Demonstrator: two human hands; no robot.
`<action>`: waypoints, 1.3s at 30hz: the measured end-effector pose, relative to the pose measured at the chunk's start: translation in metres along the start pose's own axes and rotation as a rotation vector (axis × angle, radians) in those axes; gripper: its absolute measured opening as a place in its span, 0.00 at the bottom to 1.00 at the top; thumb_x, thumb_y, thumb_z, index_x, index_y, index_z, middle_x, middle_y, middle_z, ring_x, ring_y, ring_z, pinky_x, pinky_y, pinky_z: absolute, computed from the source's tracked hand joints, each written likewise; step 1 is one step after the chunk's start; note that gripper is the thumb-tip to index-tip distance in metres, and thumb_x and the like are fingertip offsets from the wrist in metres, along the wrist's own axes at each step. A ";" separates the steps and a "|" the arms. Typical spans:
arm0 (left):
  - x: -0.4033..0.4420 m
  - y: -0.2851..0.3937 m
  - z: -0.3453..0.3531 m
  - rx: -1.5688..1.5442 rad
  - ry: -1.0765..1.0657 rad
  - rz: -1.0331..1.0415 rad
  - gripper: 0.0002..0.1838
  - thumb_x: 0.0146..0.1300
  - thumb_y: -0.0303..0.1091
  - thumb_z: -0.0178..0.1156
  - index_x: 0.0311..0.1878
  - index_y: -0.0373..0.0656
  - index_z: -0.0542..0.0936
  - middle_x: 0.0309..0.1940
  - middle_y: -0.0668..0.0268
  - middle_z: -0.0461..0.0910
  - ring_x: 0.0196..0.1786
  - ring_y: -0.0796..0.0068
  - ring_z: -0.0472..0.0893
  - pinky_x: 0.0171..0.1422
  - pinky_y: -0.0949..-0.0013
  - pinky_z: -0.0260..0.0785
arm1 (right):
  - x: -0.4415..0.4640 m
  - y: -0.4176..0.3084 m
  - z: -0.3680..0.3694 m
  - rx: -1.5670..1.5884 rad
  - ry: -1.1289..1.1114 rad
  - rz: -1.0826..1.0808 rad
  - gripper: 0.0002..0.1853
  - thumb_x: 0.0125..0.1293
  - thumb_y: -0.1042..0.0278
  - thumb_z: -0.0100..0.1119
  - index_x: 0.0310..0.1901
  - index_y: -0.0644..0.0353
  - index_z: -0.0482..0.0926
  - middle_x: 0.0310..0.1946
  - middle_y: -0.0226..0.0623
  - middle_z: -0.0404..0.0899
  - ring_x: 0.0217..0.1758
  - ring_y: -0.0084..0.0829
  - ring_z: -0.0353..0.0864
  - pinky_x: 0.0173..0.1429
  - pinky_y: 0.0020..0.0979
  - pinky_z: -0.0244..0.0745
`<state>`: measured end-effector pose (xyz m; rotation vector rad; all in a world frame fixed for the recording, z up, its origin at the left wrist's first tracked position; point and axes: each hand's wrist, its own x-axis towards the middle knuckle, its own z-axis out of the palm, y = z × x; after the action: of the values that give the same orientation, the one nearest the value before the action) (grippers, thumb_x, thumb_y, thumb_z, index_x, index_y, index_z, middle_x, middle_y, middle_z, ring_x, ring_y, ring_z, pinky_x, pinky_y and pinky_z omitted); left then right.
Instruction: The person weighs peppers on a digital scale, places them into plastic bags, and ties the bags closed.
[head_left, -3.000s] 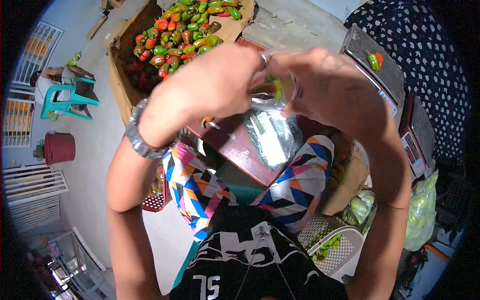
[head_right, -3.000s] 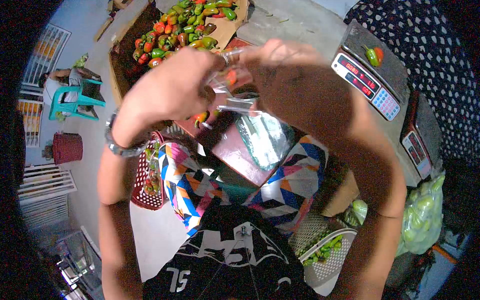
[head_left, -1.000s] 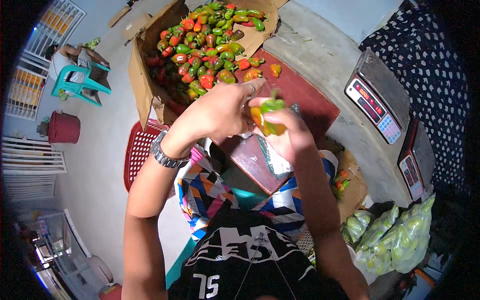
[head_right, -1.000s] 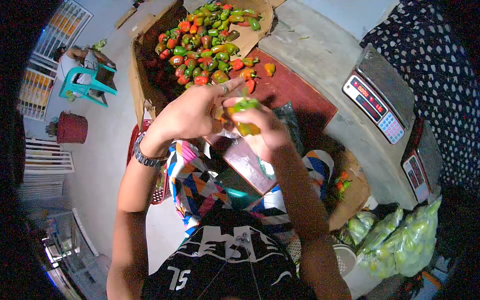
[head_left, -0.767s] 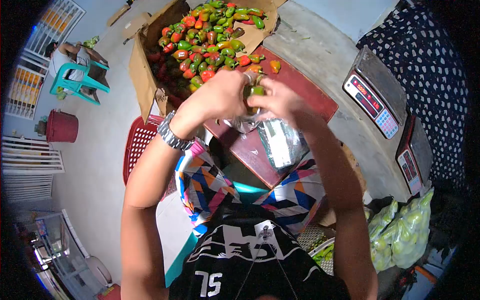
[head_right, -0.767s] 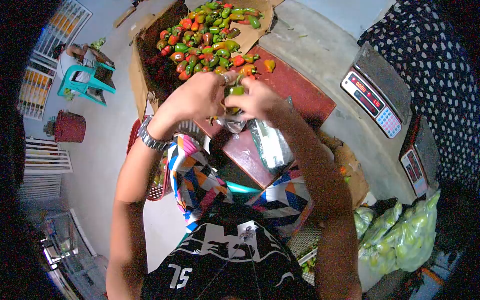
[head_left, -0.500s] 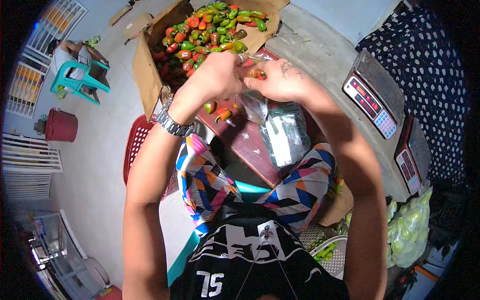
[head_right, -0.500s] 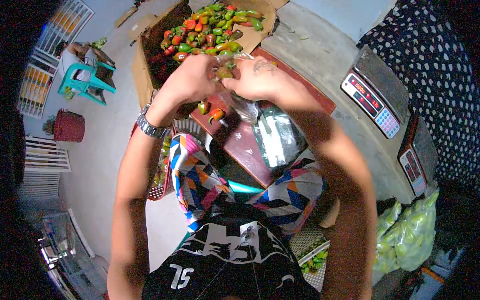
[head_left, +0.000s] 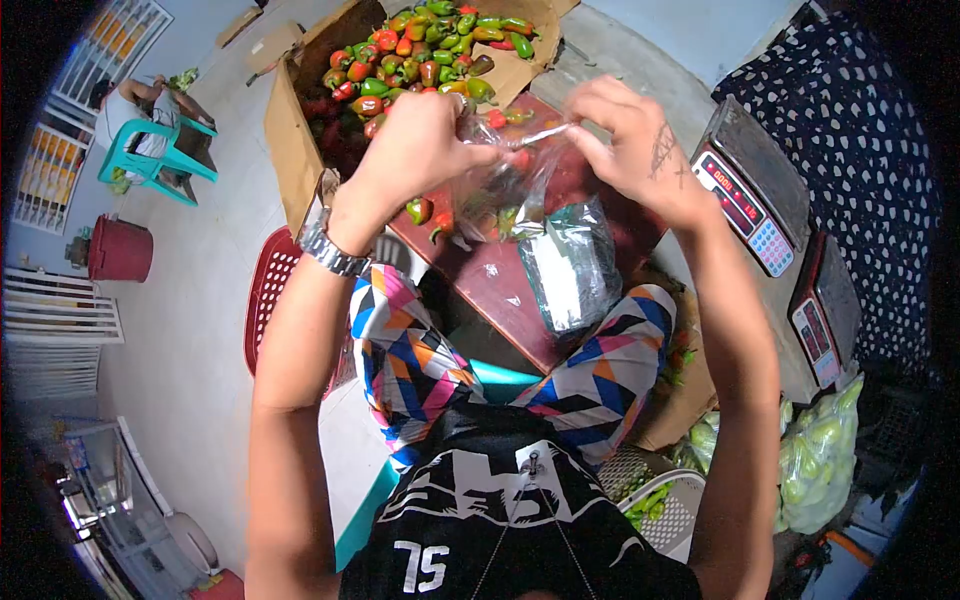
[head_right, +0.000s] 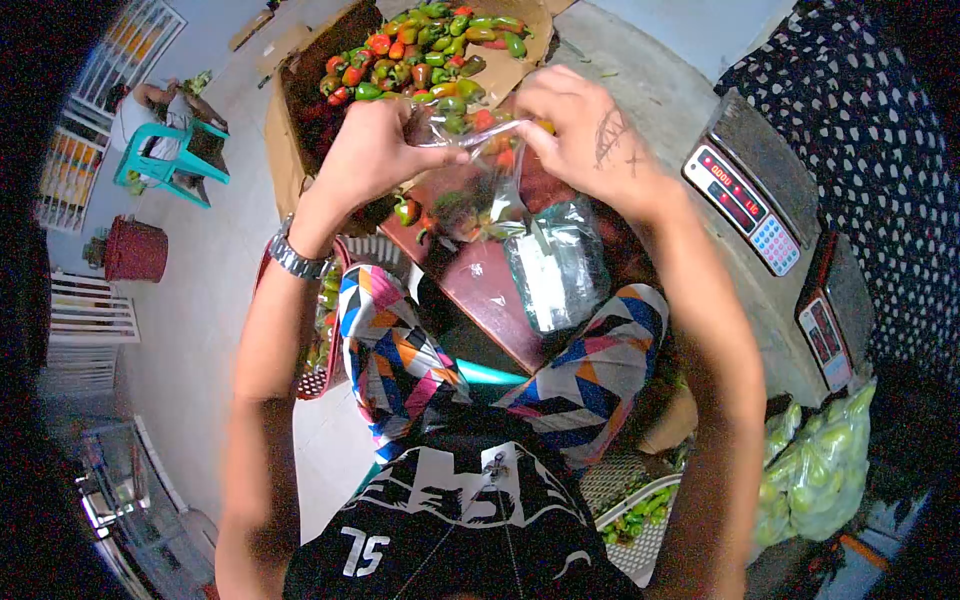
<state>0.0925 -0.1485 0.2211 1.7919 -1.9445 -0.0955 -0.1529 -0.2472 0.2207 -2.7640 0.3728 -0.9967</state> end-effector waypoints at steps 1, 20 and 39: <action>0.001 0.008 0.002 -0.005 -0.045 -0.021 0.35 0.44 0.61 0.82 0.23 0.33 0.78 0.15 0.56 0.74 0.19 0.64 0.73 0.29 0.59 0.70 | 0.003 -0.004 0.001 0.005 0.068 -0.029 0.06 0.62 0.72 0.62 0.37 0.65 0.81 0.42 0.44 0.82 0.49 0.46 0.82 0.57 0.38 0.78; 0.007 0.047 0.027 -1.130 0.048 0.109 0.49 0.52 0.30 0.80 0.75 0.43 0.61 0.60 0.60 0.77 0.59 0.69 0.80 0.65 0.67 0.74 | -0.038 -0.028 0.088 1.124 0.274 0.597 0.13 0.83 0.66 0.42 0.46 0.61 0.77 0.35 0.28 0.78 0.39 0.19 0.76 0.44 0.25 0.72; -0.063 0.020 0.113 -1.604 -0.774 0.014 0.18 0.72 0.45 0.64 0.34 0.38 0.82 0.37 0.57 0.85 0.50 0.58 0.83 0.62 0.56 0.71 | -0.021 -0.056 0.054 1.605 0.080 0.895 0.20 0.83 0.51 0.46 0.31 0.50 0.65 0.19 0.20 0.59 0.22 0.20 0.59 0.32 0.28 0.63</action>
<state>0.0305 -0.1163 0.1098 0.5772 -1.3078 -1.8984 -0.1244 -0.1836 0.1808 -0.9369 0.4381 -0.6110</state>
